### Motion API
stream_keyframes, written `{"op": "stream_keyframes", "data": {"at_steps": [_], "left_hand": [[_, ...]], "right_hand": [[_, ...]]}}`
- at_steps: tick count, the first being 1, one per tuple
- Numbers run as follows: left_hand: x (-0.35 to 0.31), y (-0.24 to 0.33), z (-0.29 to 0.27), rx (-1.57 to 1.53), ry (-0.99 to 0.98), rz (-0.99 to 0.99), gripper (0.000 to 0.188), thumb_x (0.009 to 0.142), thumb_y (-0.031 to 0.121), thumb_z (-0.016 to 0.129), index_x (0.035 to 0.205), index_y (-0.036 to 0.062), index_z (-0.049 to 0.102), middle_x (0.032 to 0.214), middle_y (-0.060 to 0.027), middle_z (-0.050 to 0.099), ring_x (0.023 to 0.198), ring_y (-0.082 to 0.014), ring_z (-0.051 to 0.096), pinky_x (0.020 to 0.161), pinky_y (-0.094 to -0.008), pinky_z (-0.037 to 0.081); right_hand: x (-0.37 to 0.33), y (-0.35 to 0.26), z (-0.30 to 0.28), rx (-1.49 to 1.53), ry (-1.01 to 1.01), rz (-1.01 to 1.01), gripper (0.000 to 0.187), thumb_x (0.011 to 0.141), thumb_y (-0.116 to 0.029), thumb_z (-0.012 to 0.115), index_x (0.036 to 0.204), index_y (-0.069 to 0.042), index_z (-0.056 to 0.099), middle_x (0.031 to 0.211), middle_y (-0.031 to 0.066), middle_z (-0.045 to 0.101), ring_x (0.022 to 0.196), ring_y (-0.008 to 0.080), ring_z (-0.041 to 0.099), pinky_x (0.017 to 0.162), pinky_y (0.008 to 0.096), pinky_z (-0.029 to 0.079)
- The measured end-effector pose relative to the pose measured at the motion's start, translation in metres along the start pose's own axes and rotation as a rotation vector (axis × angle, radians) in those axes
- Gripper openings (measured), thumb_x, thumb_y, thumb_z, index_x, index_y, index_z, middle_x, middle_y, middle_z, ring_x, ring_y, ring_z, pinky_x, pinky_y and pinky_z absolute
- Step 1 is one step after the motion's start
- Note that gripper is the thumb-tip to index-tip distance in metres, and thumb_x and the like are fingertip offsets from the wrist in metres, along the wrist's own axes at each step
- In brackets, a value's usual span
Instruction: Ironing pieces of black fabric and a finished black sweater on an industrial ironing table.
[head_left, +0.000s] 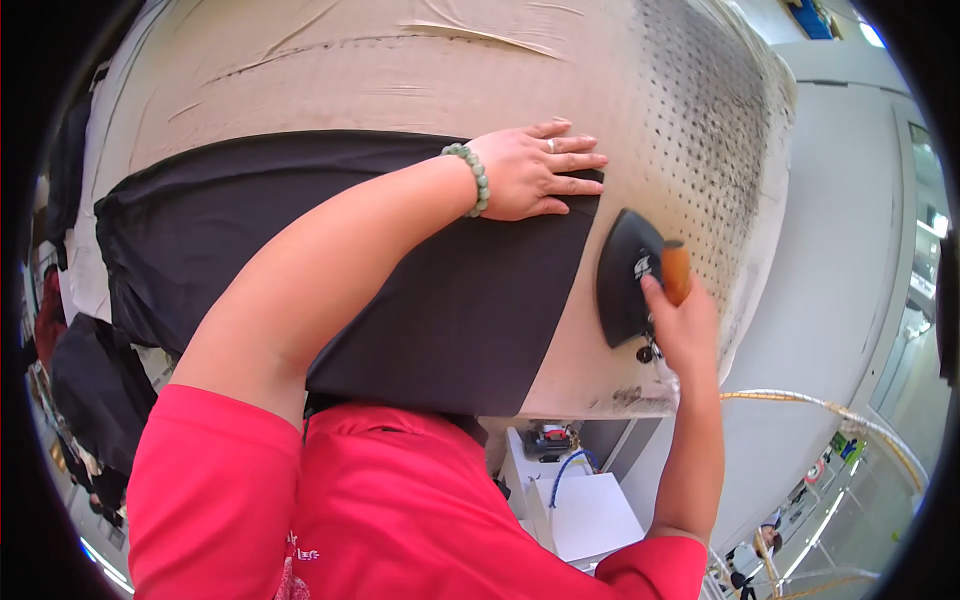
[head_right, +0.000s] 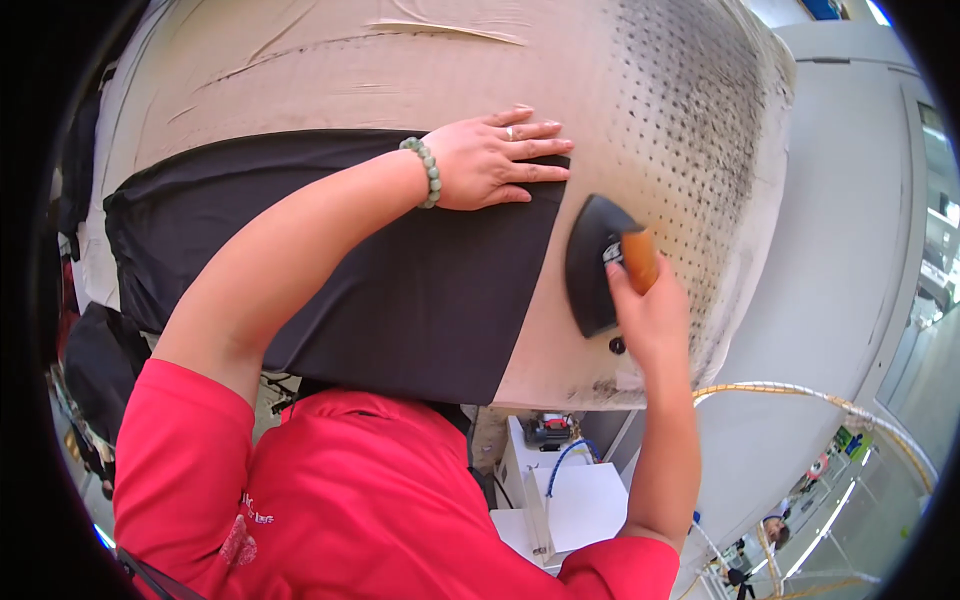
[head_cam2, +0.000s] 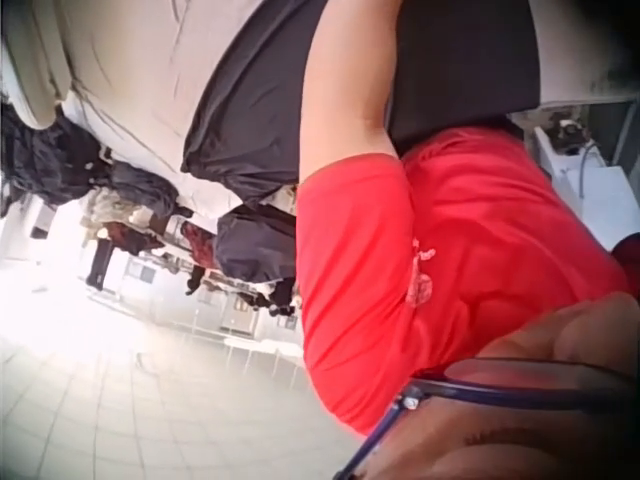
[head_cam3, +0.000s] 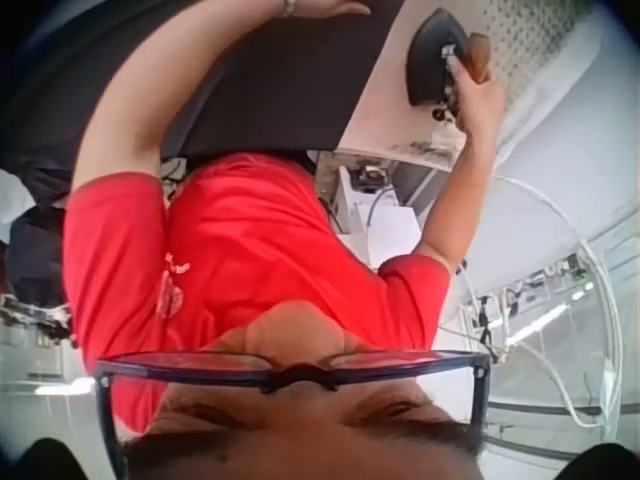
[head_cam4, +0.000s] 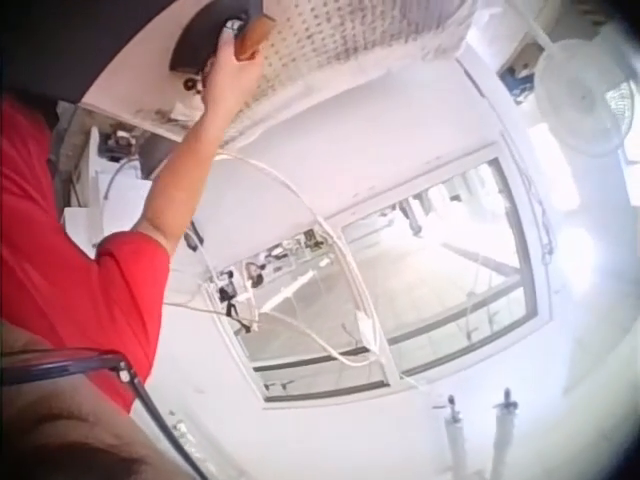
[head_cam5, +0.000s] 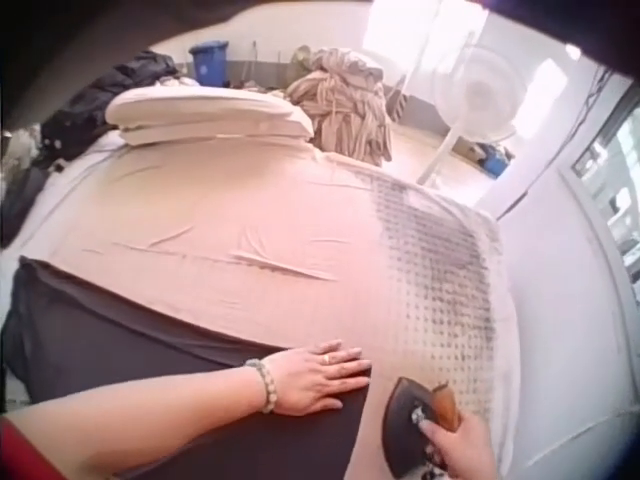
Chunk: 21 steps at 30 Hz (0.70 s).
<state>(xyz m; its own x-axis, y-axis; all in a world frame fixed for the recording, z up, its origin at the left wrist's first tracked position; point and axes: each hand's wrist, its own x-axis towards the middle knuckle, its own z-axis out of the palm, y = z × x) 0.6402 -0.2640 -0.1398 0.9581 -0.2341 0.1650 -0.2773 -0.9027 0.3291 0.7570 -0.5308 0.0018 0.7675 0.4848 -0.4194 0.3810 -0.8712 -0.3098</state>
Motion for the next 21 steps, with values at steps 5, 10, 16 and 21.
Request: {"op": "stream_keyframes", "data": {"at_steps": [5, 10, 16, 21], "left_hand": [[0.005, -0.006, -0.009, 0.046, -0.003, -0.035, 0.054, 0.107, 0.044, 0.048, 0.158, 0.0263, 0.043, 0.17, -0.002, 0.031, 0.158, -0.0224, 0.025, 0.131, -0.0471, 0.016], [-0.047, 0.033, -0.034, -0.042, 0.171, -0.28, 0.063, 0.099, 0.032, 0.064, 0.153, 0.0056, 0.045, 0.162, -0.0106, 0.042, 0.155, -0.0297, 0.031, 0.127, -0.05, 0.024], [-0.14, 0.061, -0.043, -0.162, -0.137, -0.145, 0.08, 0.098, 0.052, 0.059, 0.16, 0.0074, 0.036, 0.169, -0.0098, 0.03, 0.159, -0.0259, 0.022, 0.131, -0.0464, 0.015], [-0.151, 0.023, -0.047, -0.17, -0.075, -0.054, 0.076, 0.1, 0.051, 0.057, 0.159, 0.0064, 0.038, 0.168, -0.0098, 0.033, 0.158, -0.0255, 0.025, 0.13, -0.0464, 0.018]], "right_hand": [[-0.035, -0.052, 0.023, -0.433, -0.145, -0.377, 0.05, 0.084, -0.02, 0.076, 0.131, -0.009, 0.063, 0.089, 0.0197, 0.073, 0.082, 0.0409, 0.072, 0.074, 0.0483, 0.057], [-0.005, -0.072, 0.041, -0.514, -0.189, -0.432, 0.044, 0.085, -0.018, 0.073, 0.126, -0.006, 0.063, 0.086, 0.0208, 0.073, 0.079, 0.0409, 0.072, 0.073, 0.051, 0.058], [0.028, -0.042, 0.01, -0.359, 0.01, -0.42, 0.039, 0.089, -0.014, 0.068, 0.126, -0.003, 0.063, 0.095, 0.023, 0.073, 0.086, 0.0446, 0.07, 0.077, 0.0531, 0.056], [0.016, -0.035, 0.014, -0.51, -0.052, -0.554, 0.042, 0.082, -0.011, 0.074, 0.123, -0.007, 0.064, 0.088, 0.0176, 0.073, 0.081, 0.0393, 0.071, 0.072, 0.0484, 0.057]]}}
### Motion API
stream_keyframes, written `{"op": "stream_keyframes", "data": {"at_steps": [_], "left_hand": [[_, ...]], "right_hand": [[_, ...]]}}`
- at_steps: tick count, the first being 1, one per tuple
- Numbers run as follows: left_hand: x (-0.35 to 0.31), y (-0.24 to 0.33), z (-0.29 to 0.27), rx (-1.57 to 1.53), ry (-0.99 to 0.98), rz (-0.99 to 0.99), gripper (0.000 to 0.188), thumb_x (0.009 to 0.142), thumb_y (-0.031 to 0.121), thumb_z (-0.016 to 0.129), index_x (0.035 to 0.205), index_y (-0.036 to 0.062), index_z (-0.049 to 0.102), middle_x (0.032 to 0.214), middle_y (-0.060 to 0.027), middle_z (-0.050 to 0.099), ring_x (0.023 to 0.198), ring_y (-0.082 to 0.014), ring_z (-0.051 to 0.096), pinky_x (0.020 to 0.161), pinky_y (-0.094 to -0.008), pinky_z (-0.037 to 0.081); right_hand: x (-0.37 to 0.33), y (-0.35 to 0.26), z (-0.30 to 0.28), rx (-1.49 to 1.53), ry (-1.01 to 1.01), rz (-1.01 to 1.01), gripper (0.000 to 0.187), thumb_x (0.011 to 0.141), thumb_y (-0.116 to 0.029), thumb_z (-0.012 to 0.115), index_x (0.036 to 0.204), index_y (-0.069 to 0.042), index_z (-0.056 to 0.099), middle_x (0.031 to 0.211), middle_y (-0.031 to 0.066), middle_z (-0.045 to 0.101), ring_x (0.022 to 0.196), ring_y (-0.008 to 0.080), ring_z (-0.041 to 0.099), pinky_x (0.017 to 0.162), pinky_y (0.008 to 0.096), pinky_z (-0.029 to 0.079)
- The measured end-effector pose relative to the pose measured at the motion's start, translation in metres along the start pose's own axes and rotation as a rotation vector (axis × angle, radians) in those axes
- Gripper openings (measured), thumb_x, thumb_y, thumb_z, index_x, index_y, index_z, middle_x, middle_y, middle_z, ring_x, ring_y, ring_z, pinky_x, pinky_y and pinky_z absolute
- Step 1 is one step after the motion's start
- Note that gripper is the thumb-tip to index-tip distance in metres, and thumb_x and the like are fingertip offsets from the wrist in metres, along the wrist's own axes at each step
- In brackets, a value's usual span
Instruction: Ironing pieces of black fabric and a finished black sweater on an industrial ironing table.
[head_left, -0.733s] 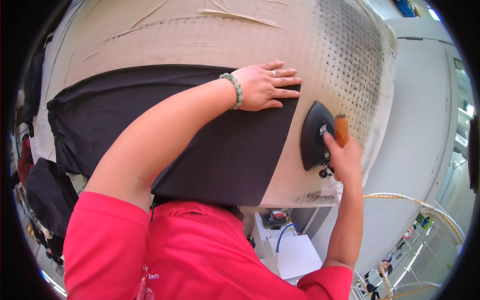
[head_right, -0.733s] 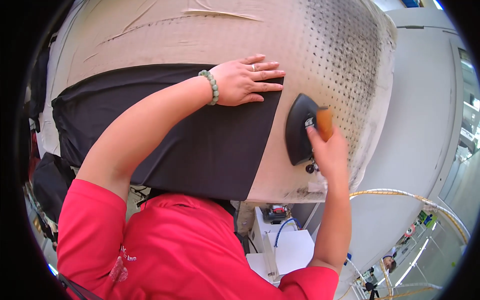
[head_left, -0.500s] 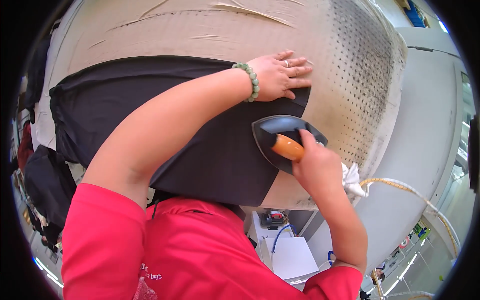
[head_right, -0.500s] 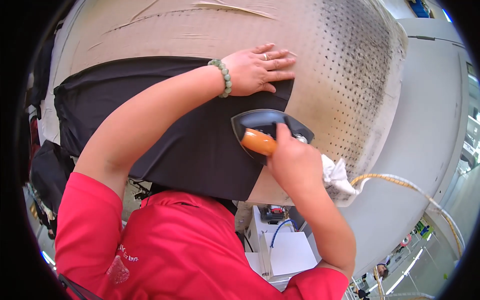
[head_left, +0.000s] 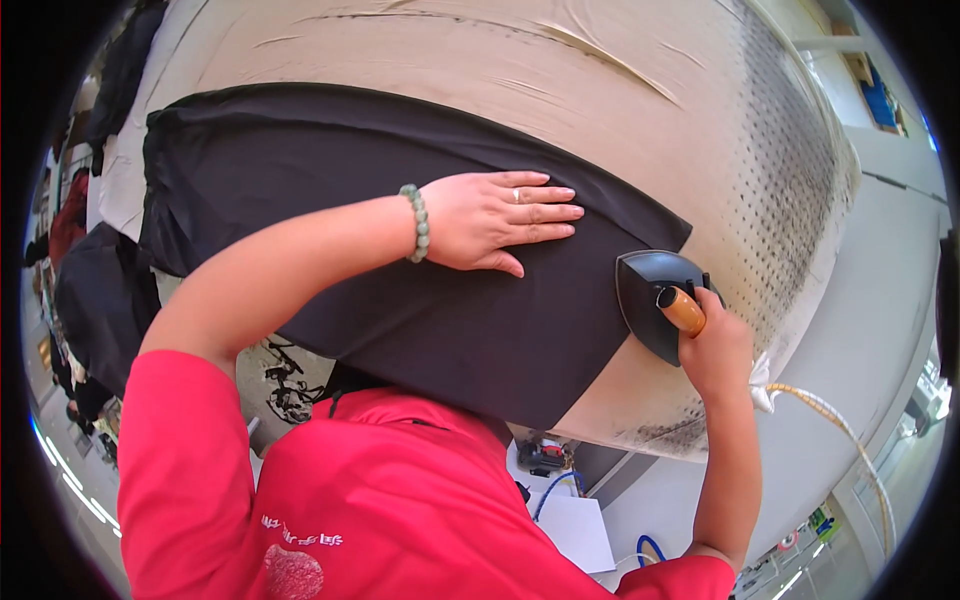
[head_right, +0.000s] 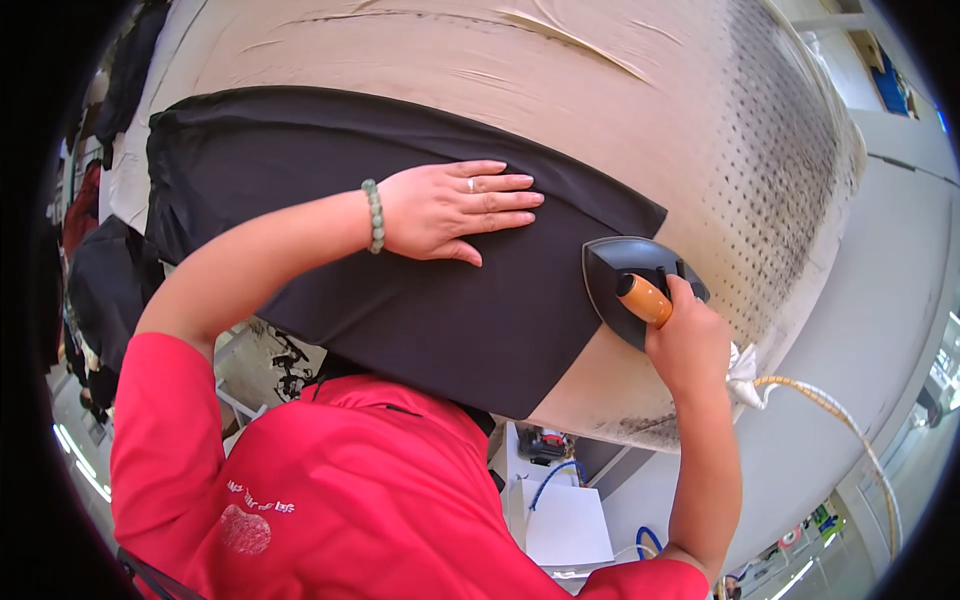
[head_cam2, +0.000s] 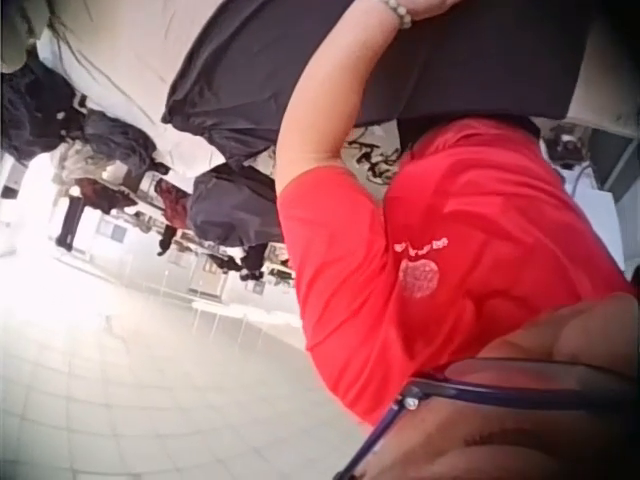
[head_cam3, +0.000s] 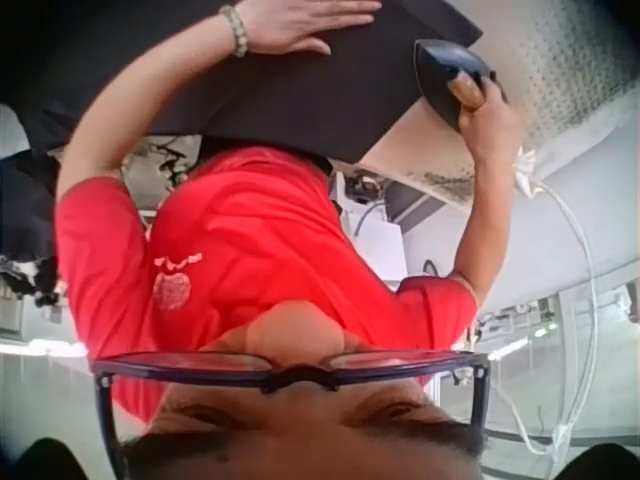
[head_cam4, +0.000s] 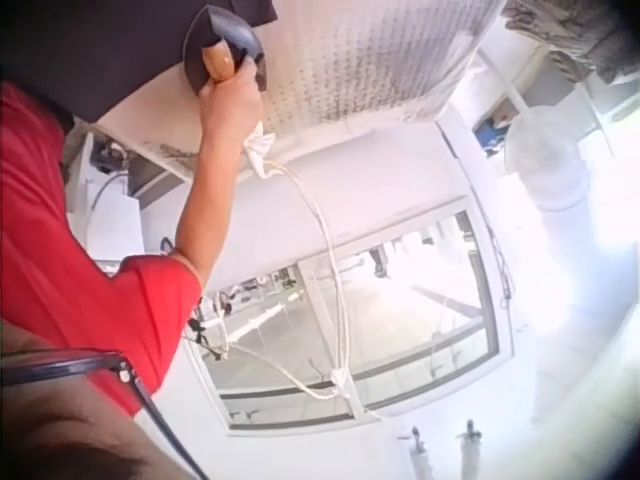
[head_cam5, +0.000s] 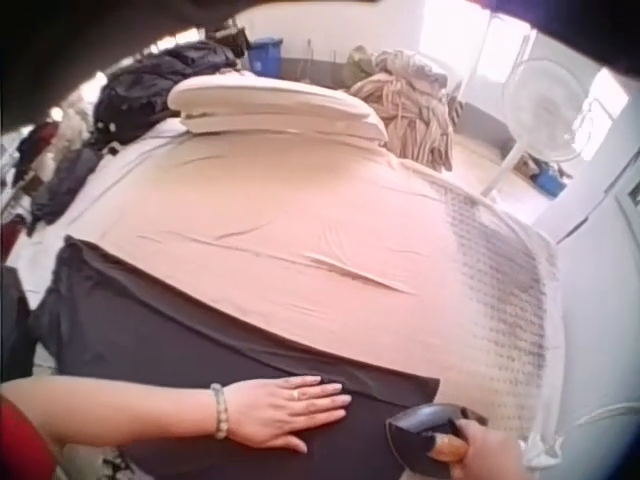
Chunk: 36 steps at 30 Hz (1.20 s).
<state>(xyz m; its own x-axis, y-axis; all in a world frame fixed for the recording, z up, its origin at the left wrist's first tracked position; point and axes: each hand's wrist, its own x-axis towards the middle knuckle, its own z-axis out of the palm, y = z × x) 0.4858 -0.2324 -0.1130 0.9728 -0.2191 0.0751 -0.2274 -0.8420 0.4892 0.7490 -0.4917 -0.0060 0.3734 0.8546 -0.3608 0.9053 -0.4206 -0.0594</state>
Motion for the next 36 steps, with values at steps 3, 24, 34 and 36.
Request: {"op": "stream_keyframes", "data": {"at_steps": [3, 24, 34, 36], "left_hand": [[-0.014, -0.019, -0.014, 0.086, -0.015, -0.009, 0.073, 0.102, 0.05, 0.053, 0.16, 0.0089, 0.037, 0.168, -0.0078, 0.033, 0.158, -0.0249, 0.025, 0.13, -0.0457, 0.018], [-0.501, -0.131, -0.153, 0.129, 0.983, -1.454, 0.054, 0.097, 0.043, 0.073, 0.127, -0.0003, 0.065, 0.114, -0.0108, 0.07, 0.105, -0.0219, 0.066, 0.095, -0.0335, 0.05], [-0.483, -0.114, -0.172, -1.156, 1.021, -1.344, 0.032, 0.101, 0.025, 0.07, 0.121, -0.0007, 0.069, 0.115, -0.0061, 0.074, 0.098, -0.0131, 0.071, 0.09, -0.027, 0.055], [-0.479, -0.117, -0.181, -1.18, 1.12, -1.275, 0.035, 0.101, 0.025, 0.071, 0.123, -0.002, 0.068, 0.117, -0.0077, 0.074, 0.098, -0.0144, 0.071, 0.089, -0.0287, 0.056]], "right_hand": [[0.012, -0.015, 0.0, 0.032, 0.022, -0.023, 0.035, 0.082, -0.01, 0.072, 0.117, -0.006, 0.066, 0.085, 0.0175, 0.073, 0.079, 0.0391, 0.071, 0.072, 0.0484, 0.057], [0.13, -0.274, -0.034, 0.019, -0.083, -0.099, 0.03, 0.09, -0.019, 0.067, 0.114, 0.0, 0.065, 0.089, 0.0226, 0.073, 0.088, 0.0412, 0.072, 0.08, 0.0501, 0.057], [0.067, -0.295, -0.033, 0.224, 0.02, 0.18, 0.039, 0.086, -0.027, 0.078, 0.118, -0.007, 0.07, 0.093, 0.0243, 0.073, 0.091, 0.0431, 0.071, 0.079, 0.05, 0.057], [0.059, -0.271, -0.025, 0.206, 0.089, 0.241, 0.034, 0.087, -0.03, 0.079, 0.114, -0.01, 0.072, 0.091, 0.0226, 0.073, 0.089, 0.0429, 0.071, 0.077, 0.0483, 0.057]]}}
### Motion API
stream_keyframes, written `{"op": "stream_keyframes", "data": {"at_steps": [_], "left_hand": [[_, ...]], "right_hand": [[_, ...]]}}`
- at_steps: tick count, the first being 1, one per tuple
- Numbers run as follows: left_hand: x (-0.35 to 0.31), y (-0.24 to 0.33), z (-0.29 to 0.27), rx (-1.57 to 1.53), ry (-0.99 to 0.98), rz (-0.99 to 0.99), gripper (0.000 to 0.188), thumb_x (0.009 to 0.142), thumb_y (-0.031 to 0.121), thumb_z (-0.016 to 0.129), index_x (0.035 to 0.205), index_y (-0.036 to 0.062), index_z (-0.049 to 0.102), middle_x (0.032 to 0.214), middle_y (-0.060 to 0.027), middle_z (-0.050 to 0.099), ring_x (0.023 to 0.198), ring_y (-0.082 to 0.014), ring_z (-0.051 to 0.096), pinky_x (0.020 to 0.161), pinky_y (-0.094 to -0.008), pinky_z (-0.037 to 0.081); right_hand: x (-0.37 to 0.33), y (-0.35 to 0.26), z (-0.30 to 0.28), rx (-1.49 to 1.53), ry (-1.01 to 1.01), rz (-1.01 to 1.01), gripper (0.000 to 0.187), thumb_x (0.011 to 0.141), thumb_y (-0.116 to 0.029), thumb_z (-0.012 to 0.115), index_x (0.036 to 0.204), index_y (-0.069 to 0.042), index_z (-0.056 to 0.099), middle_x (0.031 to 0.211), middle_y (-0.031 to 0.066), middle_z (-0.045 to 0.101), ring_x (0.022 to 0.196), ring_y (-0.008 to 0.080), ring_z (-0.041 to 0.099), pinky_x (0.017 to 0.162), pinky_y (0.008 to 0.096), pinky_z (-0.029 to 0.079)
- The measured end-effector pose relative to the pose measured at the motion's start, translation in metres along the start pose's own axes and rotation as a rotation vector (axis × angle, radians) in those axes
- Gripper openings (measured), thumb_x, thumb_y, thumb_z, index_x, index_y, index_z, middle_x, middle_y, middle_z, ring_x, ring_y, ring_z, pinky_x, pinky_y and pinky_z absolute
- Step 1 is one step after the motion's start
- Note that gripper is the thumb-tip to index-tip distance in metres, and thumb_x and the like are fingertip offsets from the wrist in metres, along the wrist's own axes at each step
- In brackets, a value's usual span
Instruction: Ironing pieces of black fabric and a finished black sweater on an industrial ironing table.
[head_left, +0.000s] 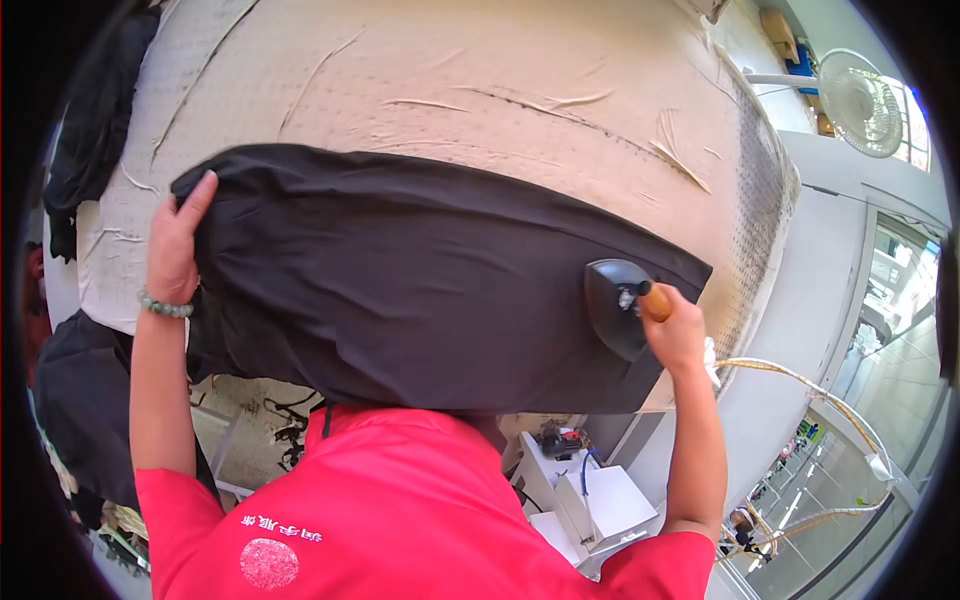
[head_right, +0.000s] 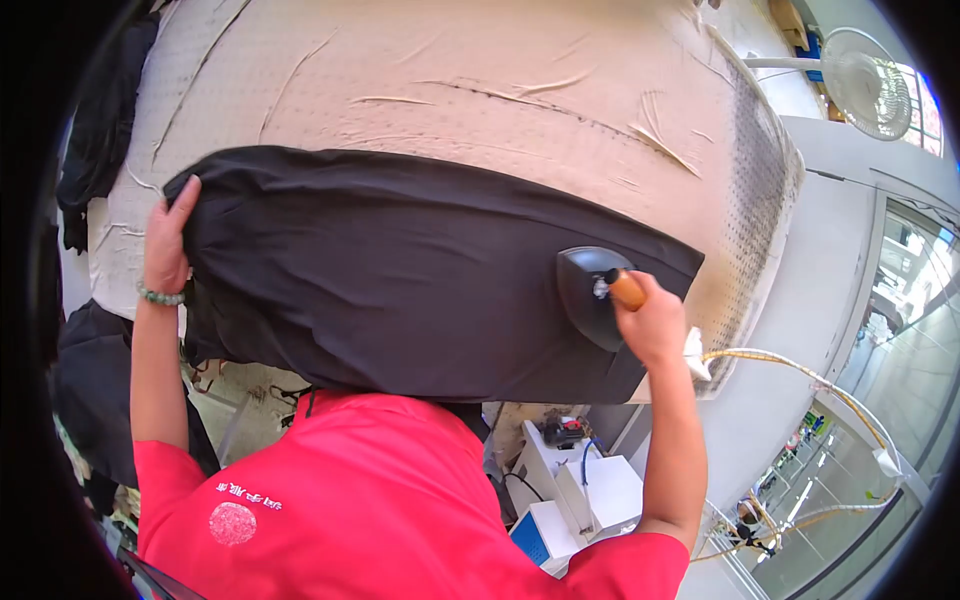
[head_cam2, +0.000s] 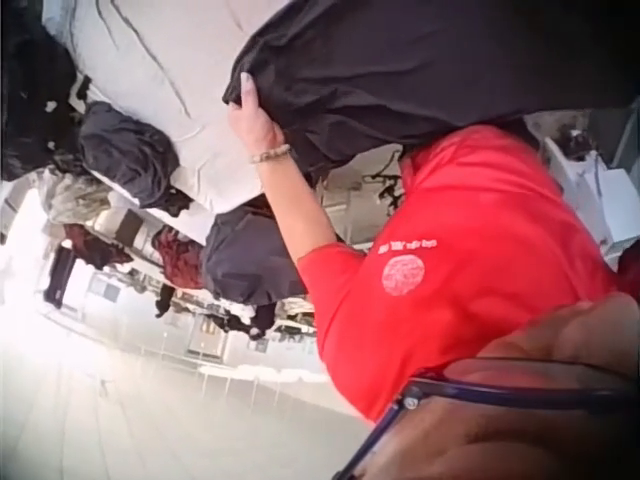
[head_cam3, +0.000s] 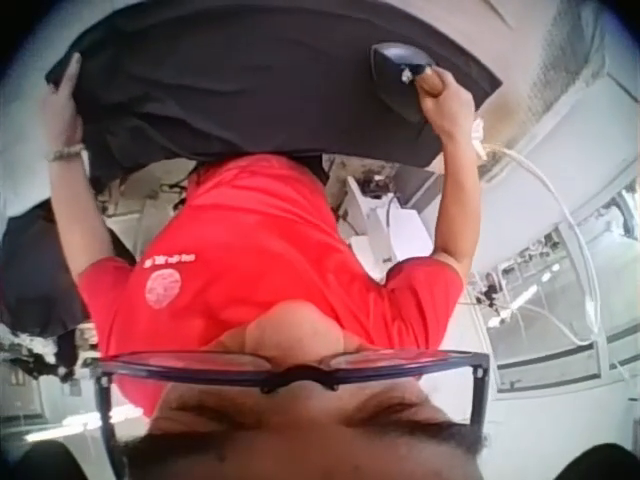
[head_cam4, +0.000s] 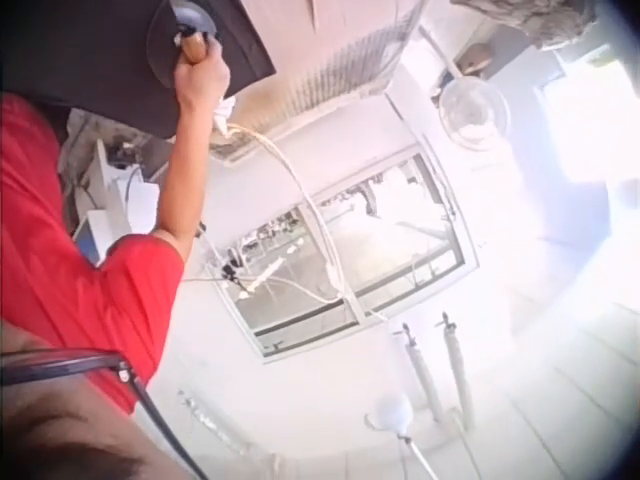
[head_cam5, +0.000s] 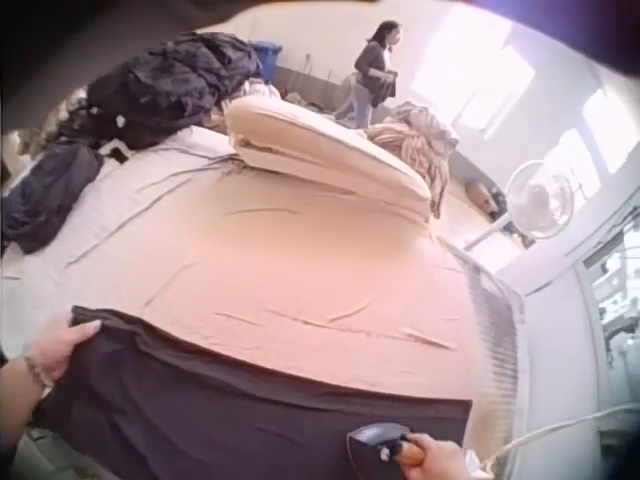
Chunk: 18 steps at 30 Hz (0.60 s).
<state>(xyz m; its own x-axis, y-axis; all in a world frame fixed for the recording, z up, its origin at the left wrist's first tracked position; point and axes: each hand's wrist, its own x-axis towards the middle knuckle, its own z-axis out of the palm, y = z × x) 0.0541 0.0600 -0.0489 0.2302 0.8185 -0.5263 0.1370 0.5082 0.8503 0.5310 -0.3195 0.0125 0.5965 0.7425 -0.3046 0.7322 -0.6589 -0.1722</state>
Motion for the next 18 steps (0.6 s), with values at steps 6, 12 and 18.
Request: {"op": "stream_keyframes", "data": {"at_steps": [6, 12, 18], "left_hand": [[0.007, 0.019, -0.018, -0.135, 0.027, 0.066, 0.035, 0.101, 0.029, 0.072, 0.118, -0.0015, 0.069, 0.112, -0.0091, 0.074, 0.096, -0.0158, 0.072, 0.085, -0.0304, 0.059], [0.02, 0.004, -0.023, -0.036, 0.028, 0.046, 0.035, 0.102, 0.03, 0.071, 0.115, -0.0016, 0.071, 0.107, -0.0053, 0.074, 0.088, -0.0111, 0.069, 0.08, -0.0273, 0.056], [0.035, -0.011, -0.009, -0.002, -0.025, 0.06, 0.039, 0.099, 0.033, 0.075, 0.111, -0.0042, 0.07, 0.104, -0.0071, 0.074, 0.088, -0.0112, 0.069, 0.079, -0.027, 0.056]], "right_hand": [[0.032, -0.017, -0.002, -0.115, -0.061, -0.155, 0.023, 0.082, -0.025, 0.079, 0.099, -0.009, 0.074, 0.082, 0.0201, 0.071, 0.08, 0.0415, 0.07, 0.071, 0.0487, 0.056], [0.065, -0.162, 0.026, -0.196, -0.227, -0.408, 0.019, 0.079, -0.021, 0.075, 0.094, -0.011, 0.072, 0.08, 0.0191, 0.071, 0.078, 0.0389, 0.071, 0.072, 0.0497, 0.056], [0.088, -0.336, 0.045, -0.052, -0.254, -0.559, 0.021, 0.083, -0.024, 0.067, 0.089, -0.005, 0.073, 0.082, 0.0199, 0.073, 0.081, 0.0399, 0.072, 0.076, 0.0501, 0.058]]}}
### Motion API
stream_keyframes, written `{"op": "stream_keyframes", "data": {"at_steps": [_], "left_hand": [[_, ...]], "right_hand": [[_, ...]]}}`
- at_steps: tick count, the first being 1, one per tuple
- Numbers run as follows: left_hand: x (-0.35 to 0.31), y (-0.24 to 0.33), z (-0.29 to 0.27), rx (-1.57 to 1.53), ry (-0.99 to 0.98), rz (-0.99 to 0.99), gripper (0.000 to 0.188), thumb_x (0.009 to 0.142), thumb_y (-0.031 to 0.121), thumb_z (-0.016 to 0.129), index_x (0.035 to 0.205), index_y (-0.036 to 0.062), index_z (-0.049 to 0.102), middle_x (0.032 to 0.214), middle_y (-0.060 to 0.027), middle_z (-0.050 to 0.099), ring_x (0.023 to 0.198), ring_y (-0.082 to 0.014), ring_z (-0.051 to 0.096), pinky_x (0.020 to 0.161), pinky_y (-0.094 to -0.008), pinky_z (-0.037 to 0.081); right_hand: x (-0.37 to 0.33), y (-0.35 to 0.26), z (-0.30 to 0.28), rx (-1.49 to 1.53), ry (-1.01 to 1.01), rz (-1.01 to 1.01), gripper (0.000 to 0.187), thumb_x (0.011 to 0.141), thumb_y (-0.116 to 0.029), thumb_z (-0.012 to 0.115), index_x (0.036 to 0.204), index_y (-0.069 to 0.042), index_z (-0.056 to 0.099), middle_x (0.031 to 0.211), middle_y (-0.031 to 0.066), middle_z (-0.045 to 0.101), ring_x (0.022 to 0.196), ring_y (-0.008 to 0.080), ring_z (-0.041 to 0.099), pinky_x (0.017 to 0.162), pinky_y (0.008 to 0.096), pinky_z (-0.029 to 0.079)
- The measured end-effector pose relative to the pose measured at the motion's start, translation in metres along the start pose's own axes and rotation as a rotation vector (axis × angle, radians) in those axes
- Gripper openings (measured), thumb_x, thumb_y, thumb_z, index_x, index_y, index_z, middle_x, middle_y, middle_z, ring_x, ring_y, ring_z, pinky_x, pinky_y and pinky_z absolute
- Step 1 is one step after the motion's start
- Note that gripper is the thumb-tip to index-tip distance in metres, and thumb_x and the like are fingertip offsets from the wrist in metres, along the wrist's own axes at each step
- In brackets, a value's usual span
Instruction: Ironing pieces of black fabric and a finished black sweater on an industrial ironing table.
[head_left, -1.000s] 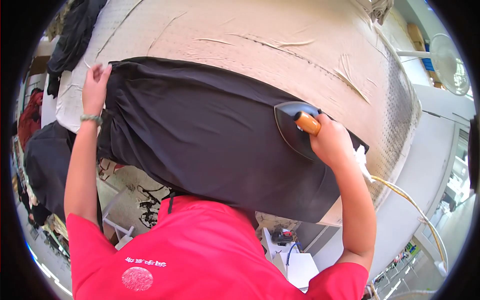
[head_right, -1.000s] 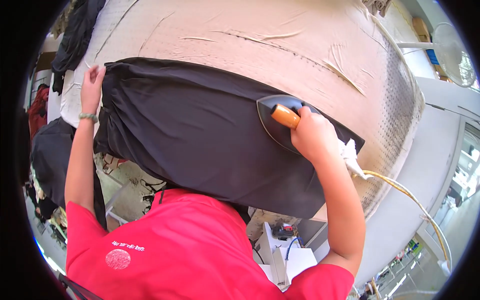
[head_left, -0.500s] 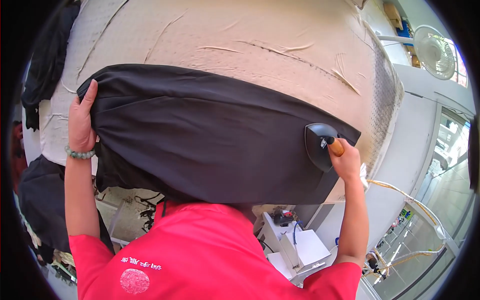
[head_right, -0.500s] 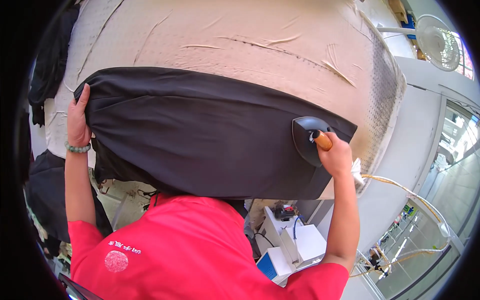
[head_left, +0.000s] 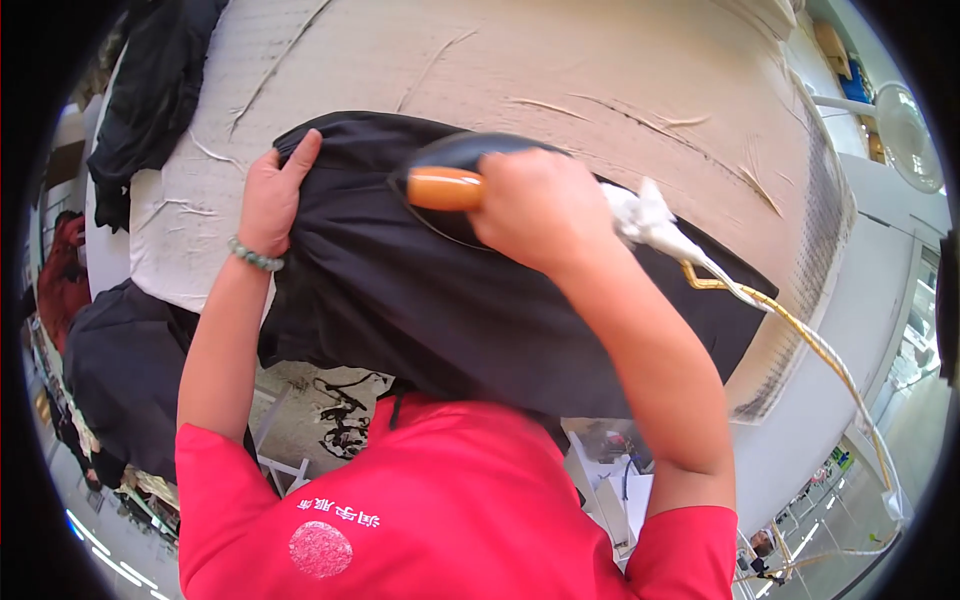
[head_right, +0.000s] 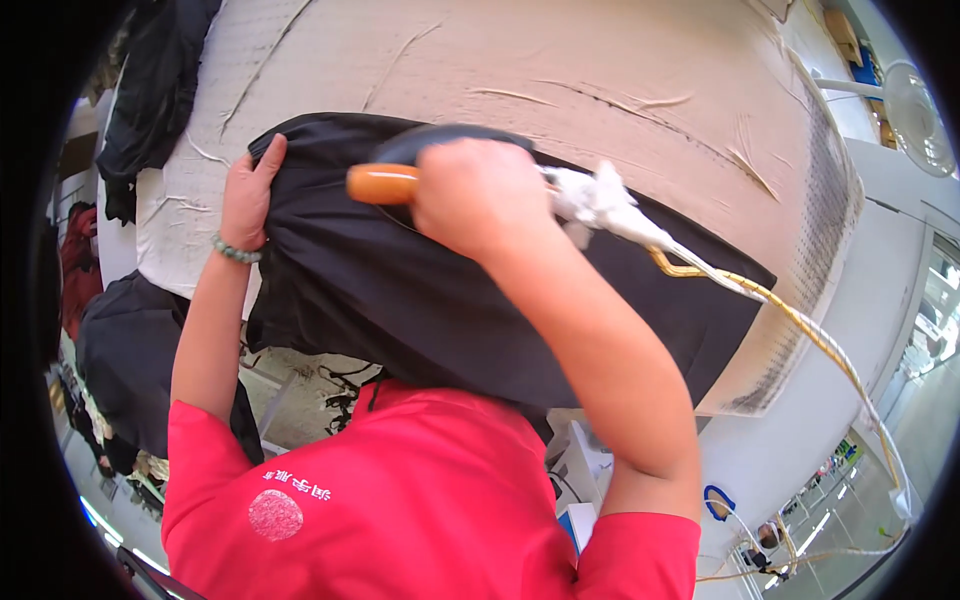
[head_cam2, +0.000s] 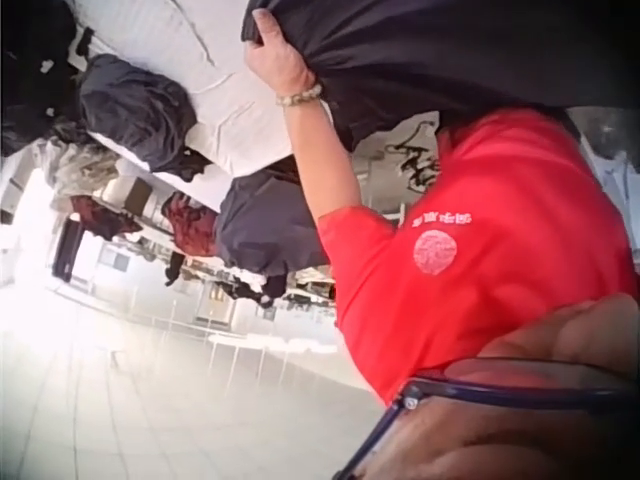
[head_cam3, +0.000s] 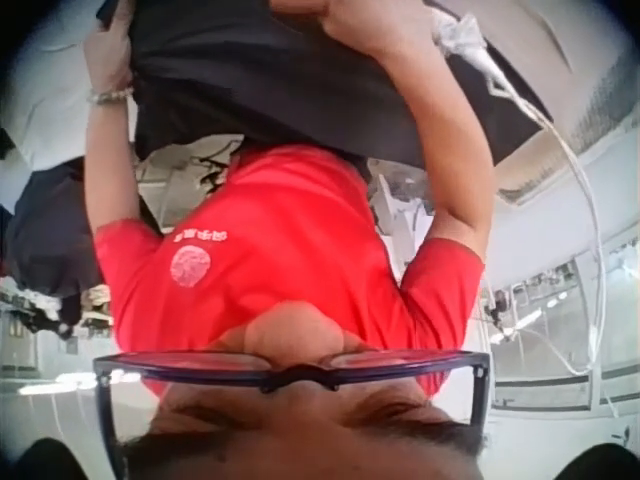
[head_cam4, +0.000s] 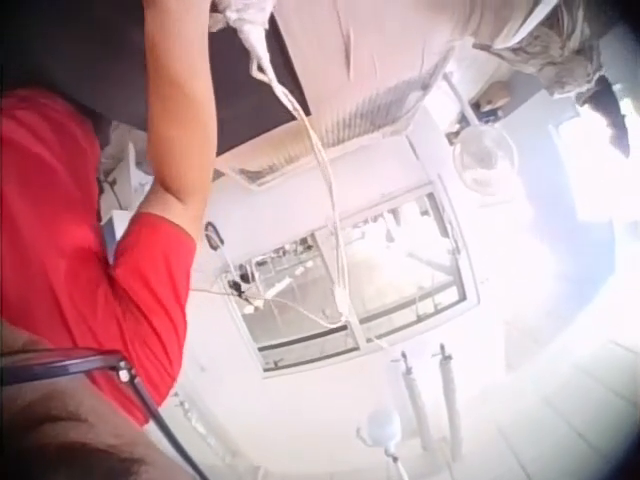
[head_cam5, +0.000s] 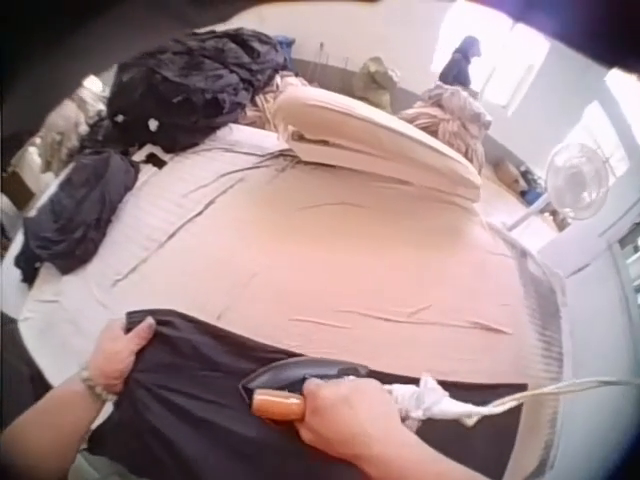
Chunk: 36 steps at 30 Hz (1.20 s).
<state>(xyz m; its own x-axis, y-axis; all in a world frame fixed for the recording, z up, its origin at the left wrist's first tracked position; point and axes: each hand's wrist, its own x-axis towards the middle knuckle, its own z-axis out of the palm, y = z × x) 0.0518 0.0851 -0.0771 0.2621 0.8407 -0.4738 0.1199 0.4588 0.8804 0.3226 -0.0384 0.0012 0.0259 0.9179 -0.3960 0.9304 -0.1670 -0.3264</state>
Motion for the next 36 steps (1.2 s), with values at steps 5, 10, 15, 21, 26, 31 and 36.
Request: {"op": "stream_keyframes", "data": {"at_steps": [5, 10, 15, 21, 26, 31, 36], "left_hand": [[0.002, -0.005, -0.003, -0.044, -0.051, 0.006, 0.04, 0.098, 0.033, 0.075, 0.11, -0.0044, 0.07, 0.101, -0.0054, 0.074, 0.085, -0.01, 0.067, 0.077, -0.0267, 0.056], [-0.014, 0.014, -0.003, -0.1, -0.137, -0.043, 0.033, 0.098, 0.02, 0.075, 0.118, -0.0056, 0.068, 0.108, -0.0072, 0.074, 0.094, -0.0104, 0.068, 0.086, -0.0269, 0.055], [-0.018, 0.008, -0.023, -0.084, -0.175, -0.125, 0.03, 0.098, 0.017, 0.074, 0.117, -0.0049, 0.07, 0.107, -0.0055, 0.074, 0.093, -0.0093, 0.067, 0.086, -0.0254, 0.054], [-0.013, 0.004, -0.028, -0.11, -0.173, -0.169, 0.028, 0.1, 0.019, 0.072, 0.114, -0.0048, 0.071, 0.104, -0.0051, 0.075, 0.091, -0.0088, 0.067, 0.084, -0.0248, 0.054], [-0.013, 0.008, -0.025, -0.225, -0.183, -0.139, 0.025, 0.102, 0.02, 0.069, 0.11, -0.0039, 0.072, 0.103, -0.0059, 0.076, 0.087, -0.0094, 0.069, 0.08, -0.0247, 0.055], [-0.024, 0.015, -0.024, -0.286, -0.17, -0.103, 0.023, 0.103, 0.018, 0.068, 0.111, -0.0032, 0.071, 0.102, -0.0058, 0.076, 0.087, -0.0097, 0.069, 0.081, -0.0246, 0.055], [-0.036, 0.025, -0.02, -0.01, -0.14, -0.078, 0.04, 0.102, 0.018, 0.069, 0.132, -0.0075, 0.061, 0.124, -0.007, 0.069, 0.11, -0.0098, 0.063, 0.098, -0.0257, 0.049]], "right_hand": [[0.019, -0.028, 0.001, 0.079, -0.016, 0.076, 0.03, 0.087, -0.027, 0.067, 0.102, -0.001, 0.071, 0.09, 0.0226, 0.074, 0.086, 0.0423, 0.072, 0.08, 0.0506, 0.058], [-0.06, 0.045, 0.007, 0.124, 0.223, 0.344, 0.062, 0.088, -0.041, 0.078, 0.13, 0.002, 0.063, 0.1, 0.0257, 0.074, 0.096, 0.0432, 0.072, 0.083, 0.0496, 0.057], [-0.085, 0.057, 0.008, 0.089, 0.243, 0.526, 0.064, 0.085, -0.041, 0.08, 0.128, 0.002, 0.065, 0.1, 0.0244, 0.075, 0.097, 0.0408, 0.072, 0.085, 0.0468, 0.057], [-0.023, -0.041, 0.005, 0.151, 0.099, 0.242, 0.058, 0.085, -0.038, 0.079, 0.128, -0.002, 0.063, 0.092, 0.025, 0.073, 0.091, 0.0437, 0.071, 0.08, 0.05, 0.057], [0.004, -0.065, 0.007, 0.168, 0.164, 0.068, 0.021, 0.087, -0.025, 0.072, 0.097, -0.007, 0.069, 0.079, 0.0211, 0.071, 0.082, 0.0437, 0.07, 0.075, 0.0525, 0.056], [-0.037, -0.006, 0.002, -0.041, 0.144, 0.328, 0.03, 0.085, -0.024, 0.074, 0.105, -0.003, 0.068, 0.087, 0.0217, 0.073, 0.086, 0.0408, 0.073, 0.079, 0.0506, 0.058], [-0.11, 0.05, -0.003, -0.007, 0.274, 0.647, 0.056, 0.088, -0.04, 0.079, 0.13, -0.005, 0.065, 0.104, 0.0226, 0.075, 0.099, 0.0416, 0.071, 0.085, 0.0467, 0.056]]}}
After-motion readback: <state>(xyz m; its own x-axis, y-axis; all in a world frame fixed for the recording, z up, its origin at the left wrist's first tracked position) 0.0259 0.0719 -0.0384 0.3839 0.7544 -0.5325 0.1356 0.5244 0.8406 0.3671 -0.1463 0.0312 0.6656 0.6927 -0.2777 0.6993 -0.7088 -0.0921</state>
